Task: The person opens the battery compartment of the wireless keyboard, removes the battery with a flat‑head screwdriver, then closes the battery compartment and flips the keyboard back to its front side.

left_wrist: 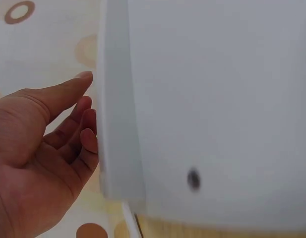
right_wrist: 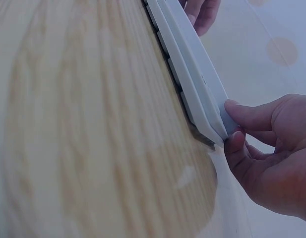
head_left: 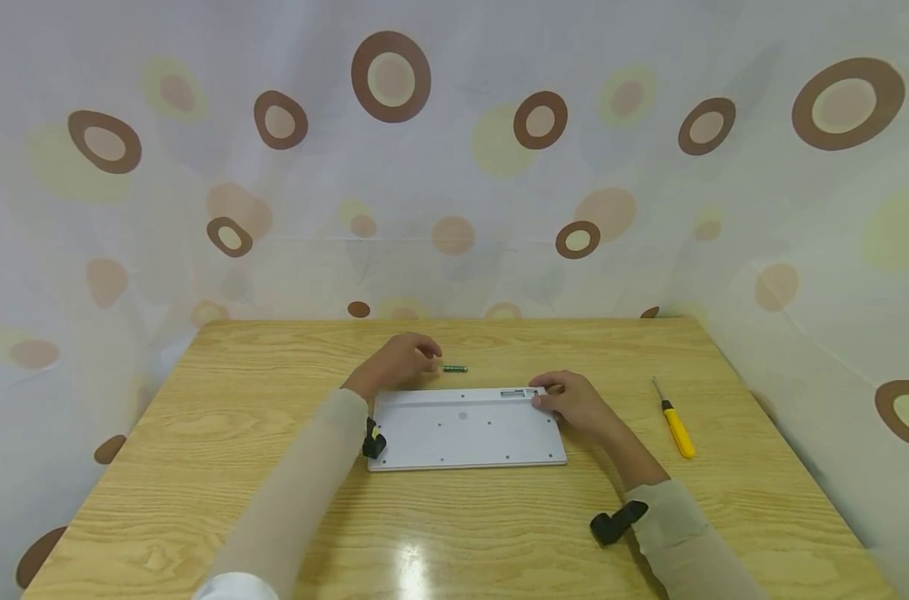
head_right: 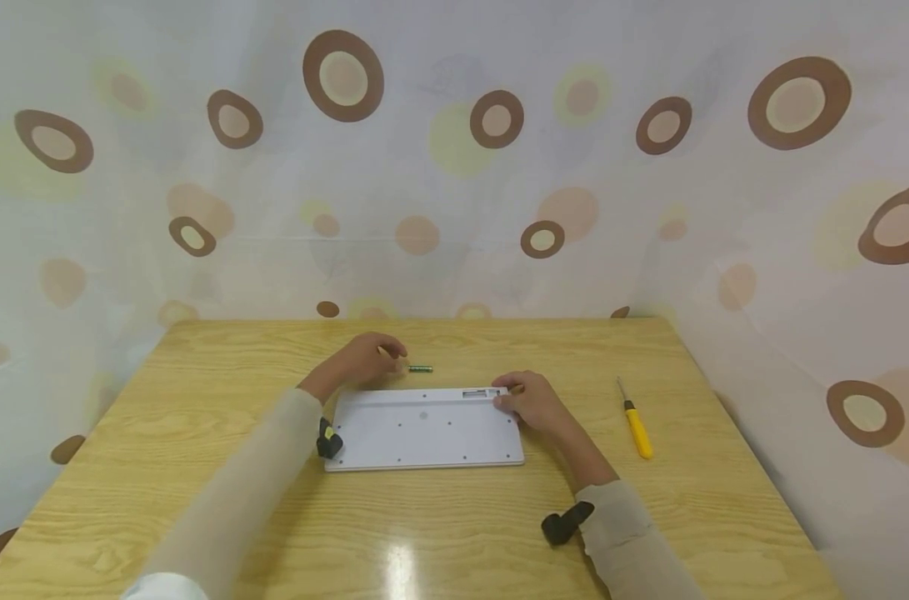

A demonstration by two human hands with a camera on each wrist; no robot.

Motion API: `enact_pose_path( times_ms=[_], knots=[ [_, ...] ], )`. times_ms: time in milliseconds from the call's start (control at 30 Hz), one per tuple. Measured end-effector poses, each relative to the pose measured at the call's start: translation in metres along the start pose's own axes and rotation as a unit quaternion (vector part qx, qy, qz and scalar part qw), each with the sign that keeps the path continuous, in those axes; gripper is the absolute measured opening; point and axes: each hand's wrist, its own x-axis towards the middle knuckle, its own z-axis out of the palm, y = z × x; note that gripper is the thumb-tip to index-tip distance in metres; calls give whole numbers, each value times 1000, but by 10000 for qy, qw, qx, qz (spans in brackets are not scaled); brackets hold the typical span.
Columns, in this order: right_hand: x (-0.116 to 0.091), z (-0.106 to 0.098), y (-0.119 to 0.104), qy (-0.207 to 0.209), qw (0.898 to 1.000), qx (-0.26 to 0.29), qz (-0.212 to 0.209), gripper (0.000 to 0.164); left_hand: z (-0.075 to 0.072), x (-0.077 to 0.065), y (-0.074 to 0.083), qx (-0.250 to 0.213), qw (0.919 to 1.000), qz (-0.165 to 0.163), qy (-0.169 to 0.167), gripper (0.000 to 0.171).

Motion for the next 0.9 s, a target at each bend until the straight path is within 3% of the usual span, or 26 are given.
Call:
enact_pose_path(
  times_ms=[333,600,900],
  knots=[
    [-1,-1,0,-13,10000,-48,-63,34,-30,-20,-23,320,9993,-7,211,28],
    [1,-2,5,0,9999,-64,-113,34,-50,-39,-44,416,9985,-259,225,29],
    [2,-1,4,11,9998,-149,-125,34,-60,-54,-60,481,9971,-587,-83,24]
  ],
)
